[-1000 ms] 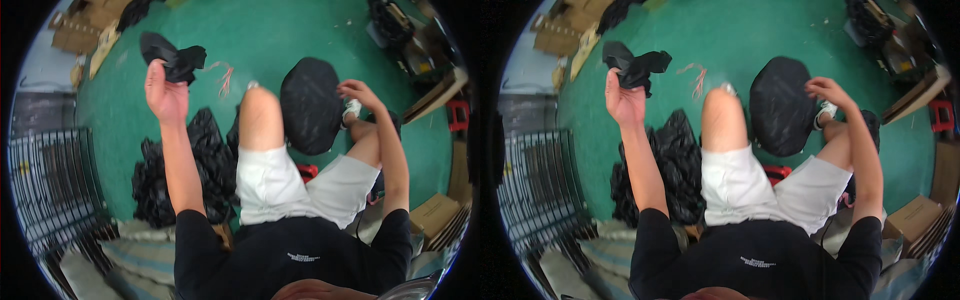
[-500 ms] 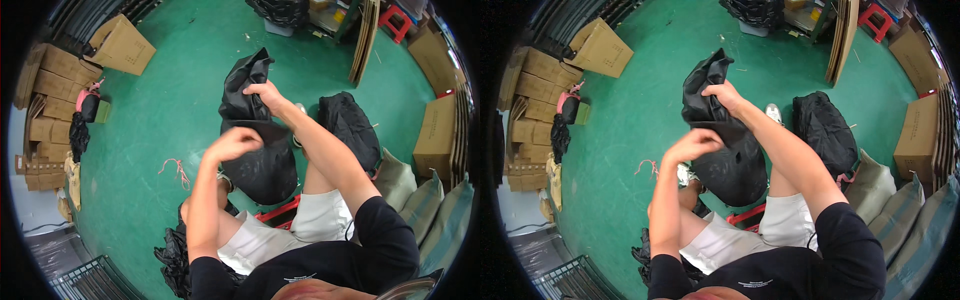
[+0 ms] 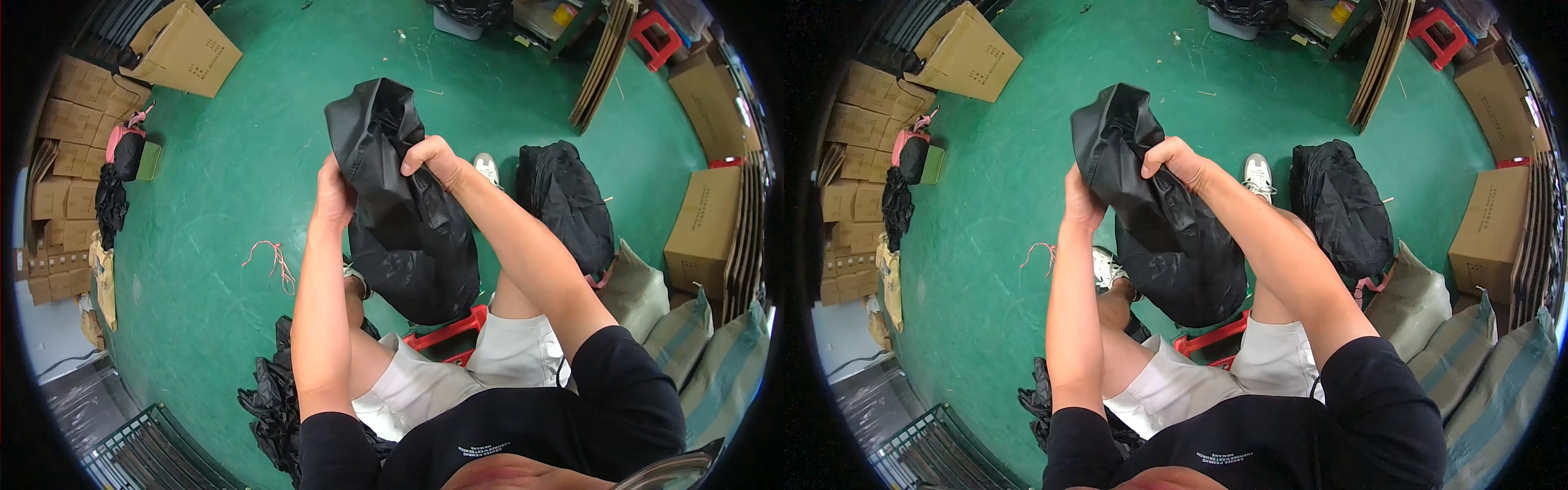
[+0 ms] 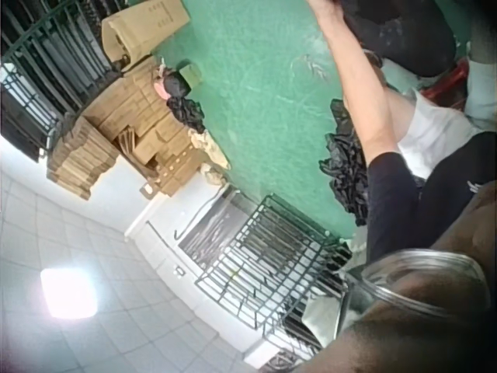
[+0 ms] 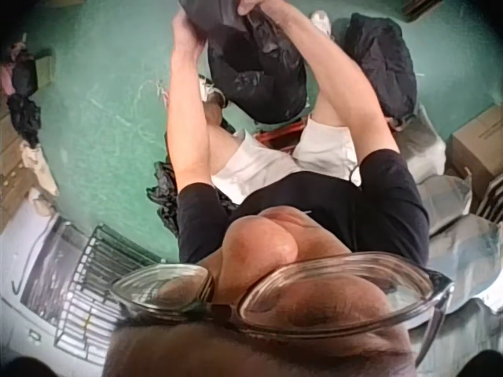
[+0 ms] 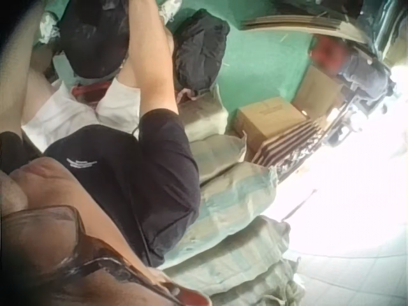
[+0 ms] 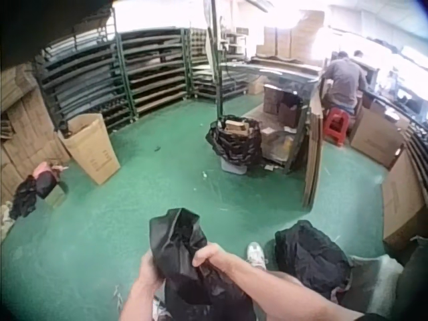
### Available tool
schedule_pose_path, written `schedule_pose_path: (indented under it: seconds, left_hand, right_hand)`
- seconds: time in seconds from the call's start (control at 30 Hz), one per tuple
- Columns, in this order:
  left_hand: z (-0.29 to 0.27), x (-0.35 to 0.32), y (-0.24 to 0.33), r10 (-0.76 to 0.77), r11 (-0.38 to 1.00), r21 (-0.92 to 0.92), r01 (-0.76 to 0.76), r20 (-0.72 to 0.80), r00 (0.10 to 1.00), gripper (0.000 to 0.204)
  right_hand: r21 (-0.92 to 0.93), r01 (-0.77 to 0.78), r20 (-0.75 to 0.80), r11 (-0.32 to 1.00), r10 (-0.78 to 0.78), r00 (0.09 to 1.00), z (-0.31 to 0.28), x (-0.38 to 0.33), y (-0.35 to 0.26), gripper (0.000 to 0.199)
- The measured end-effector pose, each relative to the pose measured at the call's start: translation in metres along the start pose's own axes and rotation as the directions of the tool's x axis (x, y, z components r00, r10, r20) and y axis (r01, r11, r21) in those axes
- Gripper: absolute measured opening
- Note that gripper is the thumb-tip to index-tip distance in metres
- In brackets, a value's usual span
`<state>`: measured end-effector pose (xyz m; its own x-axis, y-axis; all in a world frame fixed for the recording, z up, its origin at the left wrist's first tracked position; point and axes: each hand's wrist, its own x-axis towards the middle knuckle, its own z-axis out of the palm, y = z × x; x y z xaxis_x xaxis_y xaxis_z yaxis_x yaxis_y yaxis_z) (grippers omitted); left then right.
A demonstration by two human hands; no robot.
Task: Folding and organizing black fabric items in a warehouse setting.
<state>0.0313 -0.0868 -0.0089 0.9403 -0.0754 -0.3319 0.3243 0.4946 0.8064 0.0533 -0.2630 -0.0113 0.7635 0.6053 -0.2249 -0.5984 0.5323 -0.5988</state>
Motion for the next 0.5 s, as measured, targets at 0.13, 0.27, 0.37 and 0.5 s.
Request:
schedule_pose_path:
  seconds: [0.13,0.27,0.37,0.5]
  left_hand:
    - [-0.016,-0.004,0.008,-0.004,1.0,0.014,0.002,0.2,0.98,0.028]
    - [-0.019,-0.002,0.013,0.013,0.994,0.102,-0.047,0.309,0.951,0.018]
    - [-0.014,-0.002,0.017,0.016,0.978,0.194,-0.076,0.293,0.956,0.023]
    - [-0.028,0.006,0.02,0.175,0.972,0.125,-0.2,0.184,0.967,0.011]
  right_hand:
    - [0.079,-0.042,0.051,0.996,0.038,0.998,0.008,-0.004,-0.005,0.047]
    - [-0.016,0.024,-0.066,1.0,-0.025,0.998,0.003,-0.001,-0.005,0.036]
    - [-0.095,0.106,-0.139,0.99,-0.118,0.983,-0.008,0.008,-0.003,0.035]
    - [-0.177,0.248,-0.214,0.952,-0.284,0.935,-0.001,0.011,-0.008,0.029]
